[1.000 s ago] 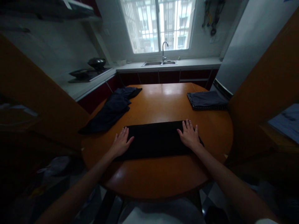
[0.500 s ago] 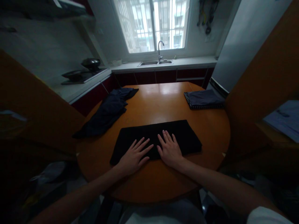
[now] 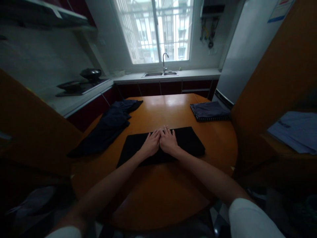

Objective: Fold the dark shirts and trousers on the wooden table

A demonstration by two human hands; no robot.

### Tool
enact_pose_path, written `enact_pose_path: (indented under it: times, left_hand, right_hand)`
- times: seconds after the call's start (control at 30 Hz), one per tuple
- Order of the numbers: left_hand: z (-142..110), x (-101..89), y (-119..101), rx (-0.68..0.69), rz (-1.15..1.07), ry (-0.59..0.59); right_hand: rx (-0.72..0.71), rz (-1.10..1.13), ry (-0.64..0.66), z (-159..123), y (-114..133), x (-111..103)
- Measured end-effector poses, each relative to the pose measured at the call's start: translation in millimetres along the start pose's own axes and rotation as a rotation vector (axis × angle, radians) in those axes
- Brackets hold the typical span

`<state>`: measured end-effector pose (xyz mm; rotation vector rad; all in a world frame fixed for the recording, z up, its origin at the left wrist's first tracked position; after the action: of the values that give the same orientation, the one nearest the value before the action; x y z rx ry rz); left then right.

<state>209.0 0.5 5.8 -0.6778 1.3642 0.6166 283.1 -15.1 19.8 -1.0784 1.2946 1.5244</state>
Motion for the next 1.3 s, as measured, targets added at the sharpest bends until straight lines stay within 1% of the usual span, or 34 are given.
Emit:
enact_pose_path:
  times: [0.07, 0.1, 0.2, 0.37, 0.5, 0.6, 0.8, 0.87, 1.3]
  left_hand:
    - [12.0, 4.3, 3.1, -0.063, 0.03, -0.056]
    - [14.5, 6.9, 3.6, -0.072, 0.039, -0.077]
    - [13.3, 13.5, 3.1, -0.046, 0.036, -0.108]
    - [9.0, 12.5, 6.2, -0.049, 0.036, -0.117]
    - [10.0, 11.7, 4.9, -0.056, 0.045, -0.088]
    - [9.7, 11.3, 5.6, -0.076, 0.044, -0.075]
    - [10.5, 11.8, 8.2, -0.087, 0.013, -0.078]
    - [11.1, 12.8, 9.0, -0.087, -0.006, -0.076]
    - [9.7, 10.3, 8.1, -0.078, -0.053, -0.104]
  right_hand:
    - [0.029, -0.022, -0.035, 9.5, -5.0, 3.1]
    - [0.046, -0.027, -0.044, 12.0, -9.0, 6.7]
    - [0.059, -0.029, -0.07, 12.8, -17.4, 16.1]
    - [0.052, -0.03, -0.067, 11.0, -18.3, 19.8]
    - [0.072, -0.015, -0.053, 13.3, -20.7, 20.1]
    - [0.121, 0.015, -0.043, 15.0, -32.6, 20.0]
    - [0.224, 0.055, -0.005, 15.6, -66.8, 19.1]
    - [0.244, 0.062, 0.002, 15.4, -73.1, 20.1]
    - [0.258, 0.078, 0.028, 14.1, -72.6, 21.0]
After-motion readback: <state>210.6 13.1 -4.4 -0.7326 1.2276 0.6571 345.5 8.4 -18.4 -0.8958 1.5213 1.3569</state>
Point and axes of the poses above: each hand's wrist, its own z-axis towards the middle knuckle, its own x-axis out of the palm, y = z × x, the point moved 10 cm from there along z, towards the middle knuckle, and after that the axes turned 3 degrees about y, right-handed, at the moved point
